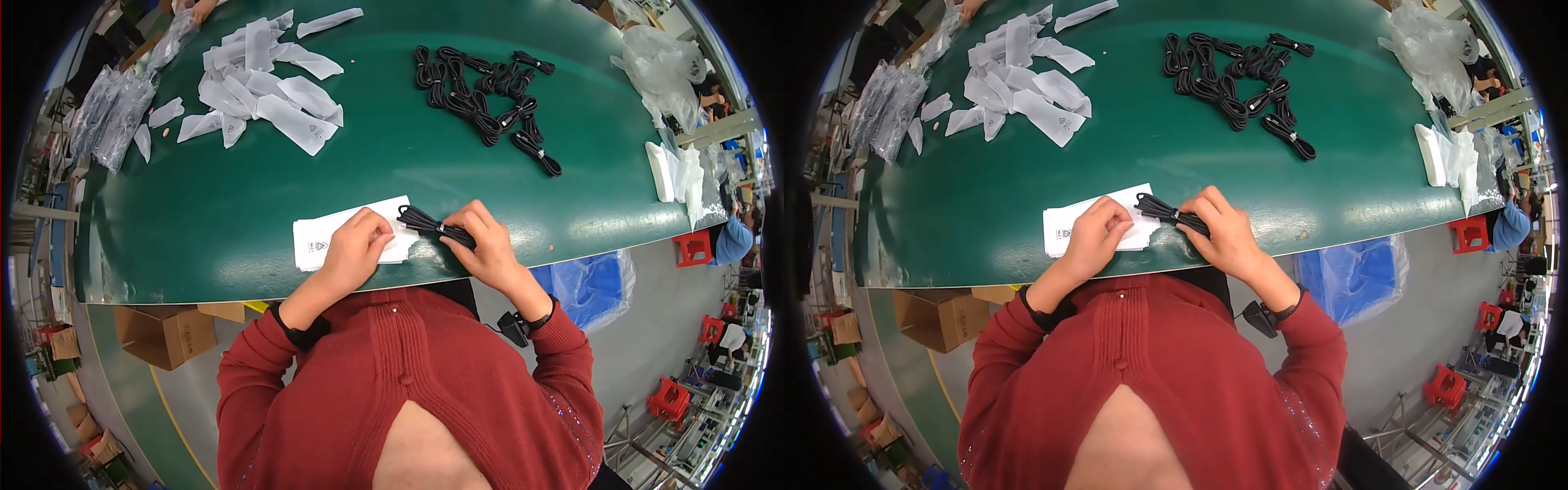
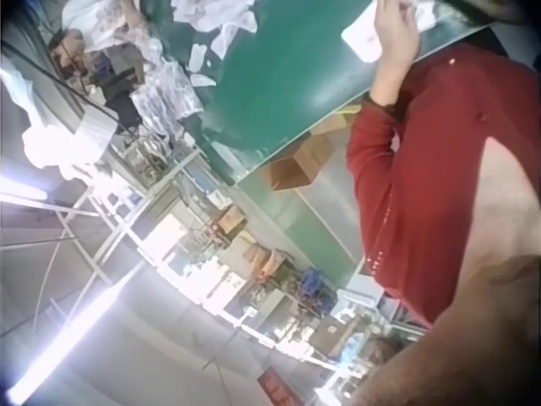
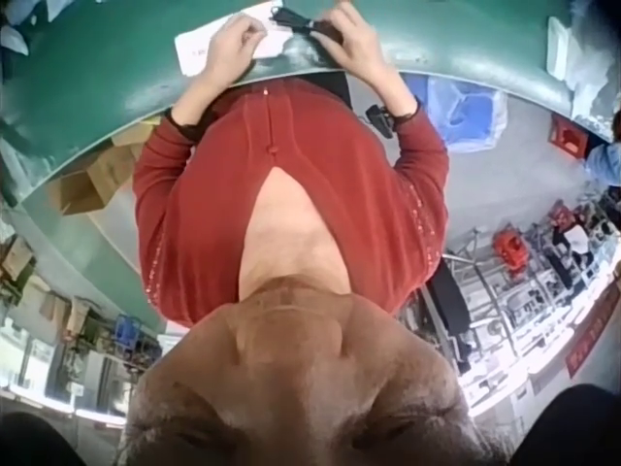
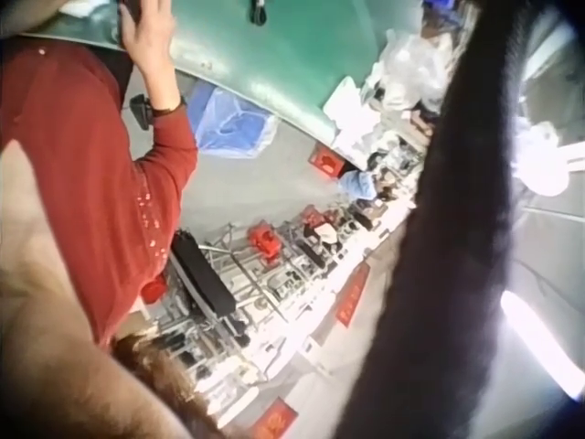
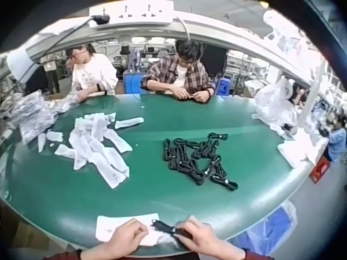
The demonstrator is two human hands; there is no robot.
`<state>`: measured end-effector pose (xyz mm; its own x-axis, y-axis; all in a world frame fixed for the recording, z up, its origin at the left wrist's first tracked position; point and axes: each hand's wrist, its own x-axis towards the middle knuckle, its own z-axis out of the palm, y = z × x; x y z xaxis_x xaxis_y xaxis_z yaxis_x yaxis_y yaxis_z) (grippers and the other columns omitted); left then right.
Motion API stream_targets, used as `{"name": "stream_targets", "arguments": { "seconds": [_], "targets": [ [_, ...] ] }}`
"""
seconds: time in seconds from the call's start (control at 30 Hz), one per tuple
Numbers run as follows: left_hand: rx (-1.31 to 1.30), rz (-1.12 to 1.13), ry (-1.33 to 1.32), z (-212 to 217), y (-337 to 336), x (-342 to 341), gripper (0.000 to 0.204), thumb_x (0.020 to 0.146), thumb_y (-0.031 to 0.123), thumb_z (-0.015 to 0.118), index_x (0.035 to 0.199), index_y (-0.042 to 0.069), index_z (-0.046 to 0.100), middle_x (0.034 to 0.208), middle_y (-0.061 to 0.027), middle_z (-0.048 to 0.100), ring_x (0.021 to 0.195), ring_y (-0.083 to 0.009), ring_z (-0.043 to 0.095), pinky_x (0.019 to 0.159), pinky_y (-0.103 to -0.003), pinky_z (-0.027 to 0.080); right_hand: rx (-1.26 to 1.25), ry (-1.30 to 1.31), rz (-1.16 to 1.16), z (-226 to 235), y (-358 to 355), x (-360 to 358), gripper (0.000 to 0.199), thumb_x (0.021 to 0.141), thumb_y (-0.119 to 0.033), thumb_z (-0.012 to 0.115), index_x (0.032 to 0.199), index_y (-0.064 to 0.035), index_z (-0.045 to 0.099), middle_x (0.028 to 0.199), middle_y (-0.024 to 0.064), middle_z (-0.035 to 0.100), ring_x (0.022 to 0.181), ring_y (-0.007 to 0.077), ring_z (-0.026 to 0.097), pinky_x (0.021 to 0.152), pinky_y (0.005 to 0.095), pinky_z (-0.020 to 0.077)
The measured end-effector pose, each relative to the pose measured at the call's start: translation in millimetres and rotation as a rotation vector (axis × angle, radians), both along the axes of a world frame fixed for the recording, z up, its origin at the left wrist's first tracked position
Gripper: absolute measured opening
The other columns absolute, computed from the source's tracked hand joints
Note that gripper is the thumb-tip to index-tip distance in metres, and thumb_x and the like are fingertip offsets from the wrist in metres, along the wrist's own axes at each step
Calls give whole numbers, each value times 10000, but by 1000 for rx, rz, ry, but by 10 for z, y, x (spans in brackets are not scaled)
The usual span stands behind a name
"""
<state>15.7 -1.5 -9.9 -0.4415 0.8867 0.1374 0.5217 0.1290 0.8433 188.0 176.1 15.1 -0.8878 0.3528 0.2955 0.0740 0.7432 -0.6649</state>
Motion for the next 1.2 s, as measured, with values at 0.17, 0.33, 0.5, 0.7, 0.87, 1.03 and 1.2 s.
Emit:
{"name": "stream_targets", "arguments": {
  "seconds": [0.17, 0.33, 0.5, 0.7, 0.87, 1.03, 1.2],
  "targets": [
    [26, 75, -268, -80, -25, -62, 67, 862, -32, 639, 892, 1, 590, 905, -44, 588, 766, -99, 527, 667, -238, 434, -275, -10, 85, -50, 48, 13, 209, 834, -84, 719, 1005, -15, 623, 854, 63, 574, 764, 175, 585, 643, 280, 464],
    [133, 49, -269, -33, -11, -39, 72, 862, -44, 633, 889, 5, 587, 924, -26, 606, 749, -82, 517, 655, -230, 429, -722, -316, -3, 26, 117, -25, 198, 883, -146, 696, 1025, -17, 644, 842, 15, 575, 764, 109, 552, 628, 258, 447],
    [193, -2, -119, 78, 11, -10, 85, 848, -36, 651, 871, 13, 586, 917, -38, 618, 734, -120, 548, 631, -246, 449, -681, -379, 8, -47, 90, -47, 195, 874, -128, 697, 1039, -30, 663, 830, 30, 586, 723, 109, 556, 606, 245, 431],
    [217, -32, -66, 90, 17, -13, 95, 832, -29, 660, 868, 19, 586, 974, -63, 615, 794, -170, 586, 660, -276, 473, -112, 21, 134, -68, -5, -40, 251, 800, -49, 729, 1046, -50, 677, 869, 68, 586, 704, 170, 587, 597, 271, 461],
    [187, -18, -41, 134, -1, -32, 100, 824, -22, 667, 860, 24, 586, 1010, -80, 590, 859, -203, 590, 712, -314, 488, 63, 81, 141, -31, -23, -56, 310, 742, 9, 746, 1038, -66, 694, 917, 80, 574, 749, 218, 607, 635, 313, 504],
    [283, -86, 114, 124, 15, -37, 98, 816, -25, 661, 865, 29, 596, 1015, -81, 569, 879, -198, 565, 724, -295, 460, 82, 134, 205, -10, -24, -53, 341, 724, 28, 751, 1046, -75, 705, 940, 88, 572, 771, 226, 610, 644, 321, 512],
    [189, -5, -39, 258, 54, -63, 137, 771, -41, 671, 840, 41, 585, 989, -98, 567, 911, -264, 575, 781, -339, 472, 203, 216, 308, 33, 22, -121, 371, 710, 31, 757, 1060, -79, 705, 941, 85, 577, 762, 232, 612, 646, 322, 515]
  ]
}}
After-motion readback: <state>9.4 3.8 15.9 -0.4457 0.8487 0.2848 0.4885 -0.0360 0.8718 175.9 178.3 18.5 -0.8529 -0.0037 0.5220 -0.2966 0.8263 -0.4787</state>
